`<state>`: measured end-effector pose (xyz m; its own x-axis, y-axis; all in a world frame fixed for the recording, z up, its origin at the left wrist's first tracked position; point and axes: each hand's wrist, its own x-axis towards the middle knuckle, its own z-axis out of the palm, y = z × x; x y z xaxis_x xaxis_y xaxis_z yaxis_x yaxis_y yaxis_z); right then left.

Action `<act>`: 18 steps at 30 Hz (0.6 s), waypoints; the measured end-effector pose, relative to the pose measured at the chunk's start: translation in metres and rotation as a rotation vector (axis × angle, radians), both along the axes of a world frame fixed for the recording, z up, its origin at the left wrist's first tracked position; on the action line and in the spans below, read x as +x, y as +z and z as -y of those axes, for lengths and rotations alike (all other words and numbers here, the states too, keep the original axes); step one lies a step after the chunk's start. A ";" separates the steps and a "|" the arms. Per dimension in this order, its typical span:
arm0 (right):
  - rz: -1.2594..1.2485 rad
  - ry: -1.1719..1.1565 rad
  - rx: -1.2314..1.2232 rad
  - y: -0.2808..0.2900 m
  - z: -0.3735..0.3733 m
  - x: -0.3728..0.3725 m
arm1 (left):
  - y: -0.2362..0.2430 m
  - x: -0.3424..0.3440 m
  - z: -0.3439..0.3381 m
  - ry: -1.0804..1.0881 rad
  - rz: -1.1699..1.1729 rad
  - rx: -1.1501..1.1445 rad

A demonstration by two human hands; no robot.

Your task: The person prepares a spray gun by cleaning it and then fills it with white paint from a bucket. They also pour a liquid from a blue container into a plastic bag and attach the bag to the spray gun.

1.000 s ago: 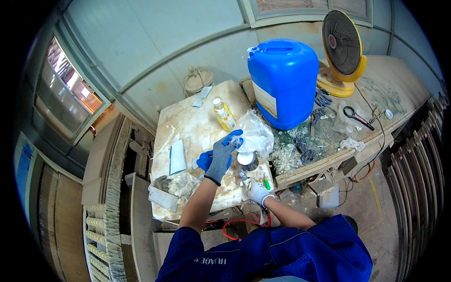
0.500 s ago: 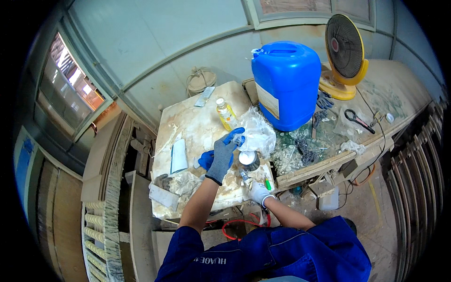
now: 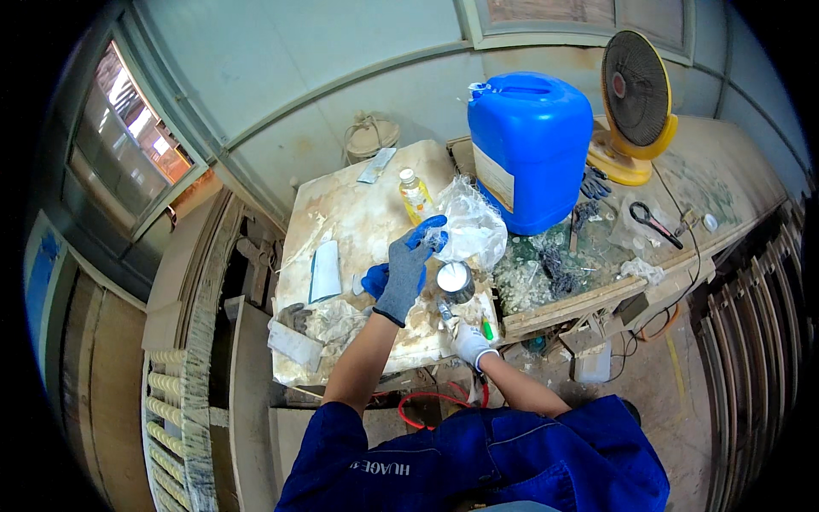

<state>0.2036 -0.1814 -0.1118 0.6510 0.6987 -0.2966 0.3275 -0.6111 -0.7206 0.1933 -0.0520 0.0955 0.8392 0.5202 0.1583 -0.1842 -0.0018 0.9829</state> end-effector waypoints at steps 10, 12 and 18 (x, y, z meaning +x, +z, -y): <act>0.011 -0.027 -0.007 -0.011 -0.003 0.001 | 0.003 -0.001 0.000 0.006 0.036 -0.029; 0.029 -0.044 0.008 -0.017 -0.004 0.002 | 0.008 -0.001 0.002 0.013 0.015 -0.029; 0.058 -0.021 0.050 -0.021 -0.004 0.003 | 0.008 -0.004 0.002 0.041 0.021 -0.042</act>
<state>0.2064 -0.1770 -0.1332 0.6808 0.6976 -0.2232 0.3567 -0.5820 -0.7308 0.1894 -0.0538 0.1035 0.8135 0.5610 0.1529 -0.2055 0.0313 0.9782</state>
